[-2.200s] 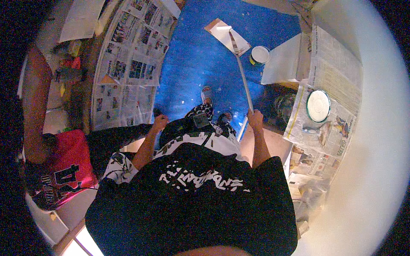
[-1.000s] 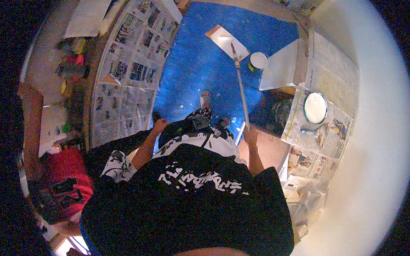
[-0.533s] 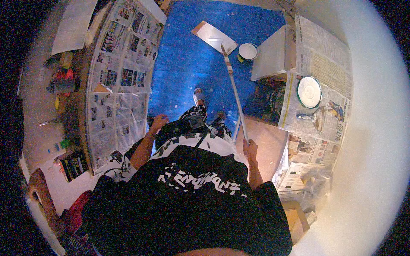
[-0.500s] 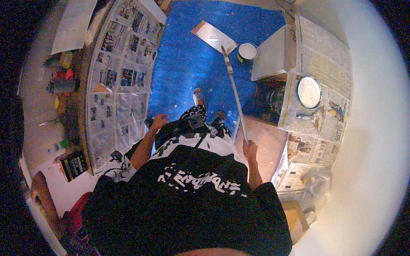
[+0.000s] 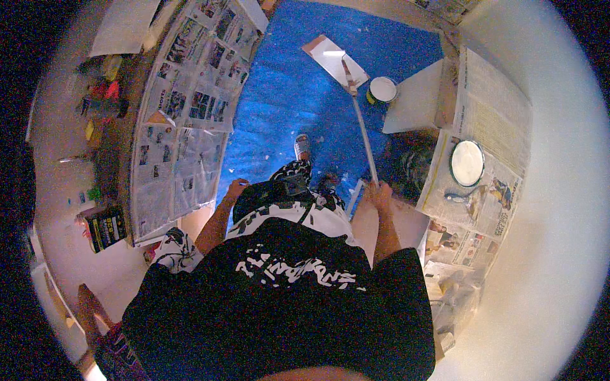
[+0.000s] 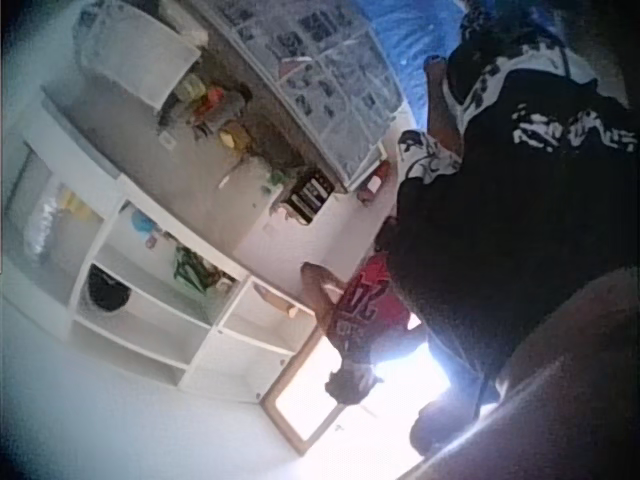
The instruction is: The person paints a ceiling using a paint roller attached to a long extension pole, moving the roller back and forth across the white surface.
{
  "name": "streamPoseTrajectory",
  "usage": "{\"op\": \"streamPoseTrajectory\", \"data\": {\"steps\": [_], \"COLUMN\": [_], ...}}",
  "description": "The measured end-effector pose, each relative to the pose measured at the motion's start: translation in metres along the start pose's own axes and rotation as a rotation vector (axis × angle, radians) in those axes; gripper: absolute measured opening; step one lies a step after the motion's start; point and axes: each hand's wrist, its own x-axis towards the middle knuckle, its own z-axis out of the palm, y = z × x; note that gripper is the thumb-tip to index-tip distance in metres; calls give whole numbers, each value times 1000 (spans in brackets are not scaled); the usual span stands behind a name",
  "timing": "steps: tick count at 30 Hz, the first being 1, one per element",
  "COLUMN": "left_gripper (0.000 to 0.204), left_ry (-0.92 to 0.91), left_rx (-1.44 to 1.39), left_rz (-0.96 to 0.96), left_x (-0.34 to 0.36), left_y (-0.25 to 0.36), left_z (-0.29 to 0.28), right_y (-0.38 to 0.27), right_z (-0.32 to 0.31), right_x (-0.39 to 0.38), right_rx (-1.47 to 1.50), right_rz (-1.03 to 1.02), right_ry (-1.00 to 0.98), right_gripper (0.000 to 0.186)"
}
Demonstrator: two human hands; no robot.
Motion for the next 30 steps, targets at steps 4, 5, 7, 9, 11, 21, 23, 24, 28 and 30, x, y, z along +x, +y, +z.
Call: {"op": "streamPoseTrajectory", "data": {"steps": [4, 5, 7, 9, 11, 21, 23, 24, 28, 30], "left_gripper": [39, 39, 38, 37, 37, 37, 39, 40, 36, 32], "left_ry": [82, 73, 71, 89, 60, 15, 19, 27, 62, 125], "left_rx": [106, 109, 125, 149, 135, 103, -57, -49, -108, 24], "left_rz": [34, 39, 39, 37, 113, 148, 17, 137, 110, 122], "left_x": [-3, -9, -17, -16, -2, 15, 9, 28, -3, -11], "left_y": [-9, 2, 17, 19, 6, 19, 23, -24, -2, -10], "left_z": [-4, -6, -7, -4, -2, 1, 6, 4, 1, -8], "right_y": [-3, 1, 19, 38, 35, 21, 26, 24, 24, 5], "right_z": [4, 3, 6, 9, 4, 6, 20, 27, 48, 41], "right_x": [22, 22, 10, -24, -56, -81, -60, -57, 15, 29], "right_rx": [-120, -128, -170, -196, -137, 22, -31, -31, 27, -16], "right_rz": [-75, -58, -84, -112, -19, 43, -111, -171, -22, -66], "right_ry": [55, 9, -27, -11, -22, 46, 223, 297, 167, 101], "right_gripper": [46, 46, 47, 46, 45, 43, 42, 42, 41, 43]}}
